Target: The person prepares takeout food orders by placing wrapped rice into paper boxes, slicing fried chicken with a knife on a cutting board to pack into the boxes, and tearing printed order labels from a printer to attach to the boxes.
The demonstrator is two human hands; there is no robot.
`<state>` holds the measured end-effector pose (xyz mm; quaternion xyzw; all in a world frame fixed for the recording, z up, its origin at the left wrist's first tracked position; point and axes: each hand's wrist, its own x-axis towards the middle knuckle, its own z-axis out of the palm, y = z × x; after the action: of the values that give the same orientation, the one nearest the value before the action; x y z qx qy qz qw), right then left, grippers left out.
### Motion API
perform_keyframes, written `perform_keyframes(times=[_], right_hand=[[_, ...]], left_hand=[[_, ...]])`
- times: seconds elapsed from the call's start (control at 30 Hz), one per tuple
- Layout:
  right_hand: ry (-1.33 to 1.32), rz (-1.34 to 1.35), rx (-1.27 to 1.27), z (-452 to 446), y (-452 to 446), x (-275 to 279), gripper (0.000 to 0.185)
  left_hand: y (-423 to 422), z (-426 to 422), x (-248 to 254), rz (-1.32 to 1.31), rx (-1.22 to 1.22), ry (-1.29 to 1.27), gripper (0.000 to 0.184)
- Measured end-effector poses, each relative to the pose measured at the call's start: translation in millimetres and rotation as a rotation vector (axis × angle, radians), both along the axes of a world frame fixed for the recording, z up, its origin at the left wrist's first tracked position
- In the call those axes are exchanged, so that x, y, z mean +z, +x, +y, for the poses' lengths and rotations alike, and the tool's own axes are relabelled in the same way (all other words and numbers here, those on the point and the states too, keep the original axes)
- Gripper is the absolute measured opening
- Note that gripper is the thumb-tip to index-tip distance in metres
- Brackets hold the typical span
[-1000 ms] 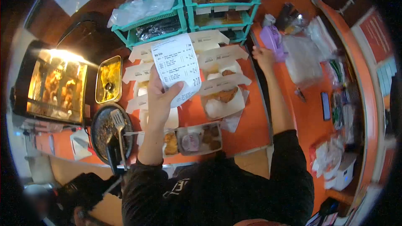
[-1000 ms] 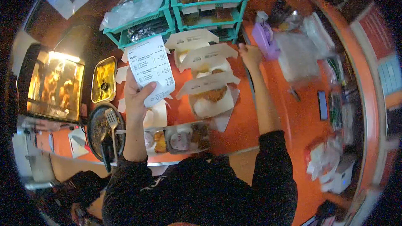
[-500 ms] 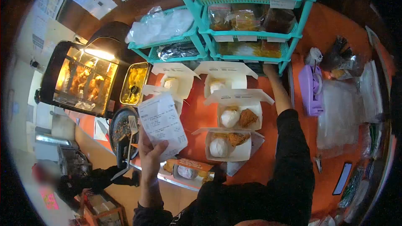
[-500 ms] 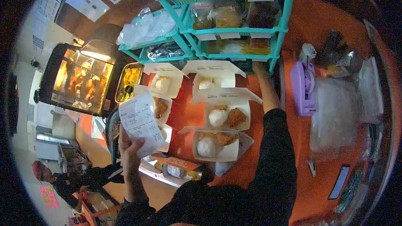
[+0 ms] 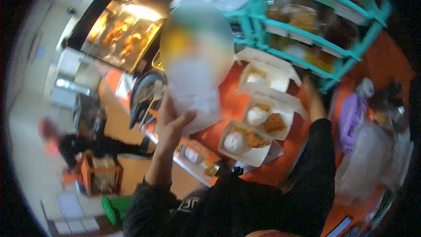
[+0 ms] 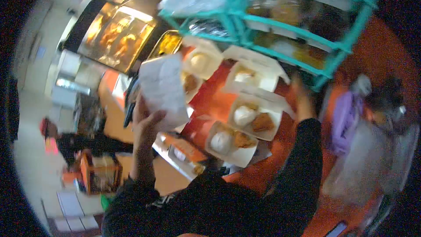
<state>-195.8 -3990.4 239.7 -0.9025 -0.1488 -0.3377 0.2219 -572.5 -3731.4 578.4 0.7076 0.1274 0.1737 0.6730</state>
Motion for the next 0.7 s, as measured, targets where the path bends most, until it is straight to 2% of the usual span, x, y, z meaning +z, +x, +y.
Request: perform_keyframes(times=[0.2,0.33,0.37,0.43,0.57,0.63,0.7], right_hand=[[0.136,0.282,0.186,-29.8,-16.5,15.4,0.028],[0.342,0.784,0.360,-53.3,-44.0,44.1,0.028],[0.396,0.939,0.392,-55.8,-50.3,54.5,0.028],[0.428,1.115,0.396,-56.5,-70.4,81.5,0.028],[0.294,0.972,0.278,-58.8,-150.6,161.3,0.026],[0.486,0.810,0.236,-34.4,-209.6,218.8,0.025],[0.532,0.761,0.469,18.4,-279.6,255.7,0.027]], left_hand=[[7.0,-8.0,12.8,-0.138,-0.117,-0.038,0.068],[-3.3,-10.5,18.6,-0.213,-0.203,-0.156,0.064],[-7.5,-5.3,18.1,-0.222,-0.241,-0.080,0.062],[-18.8,0.7,23.1,-0.257,-0.273,-0.108,0.062],[-42.6,21.4,26.2,-0.318,-0.317,-0.149,0.062],[-55.6,33.8,26.9,-0.330,-0.335,-0.173,0.062],[-67.4,45.5,27.9,-0.331,-0.364,-0.198,0.062]])
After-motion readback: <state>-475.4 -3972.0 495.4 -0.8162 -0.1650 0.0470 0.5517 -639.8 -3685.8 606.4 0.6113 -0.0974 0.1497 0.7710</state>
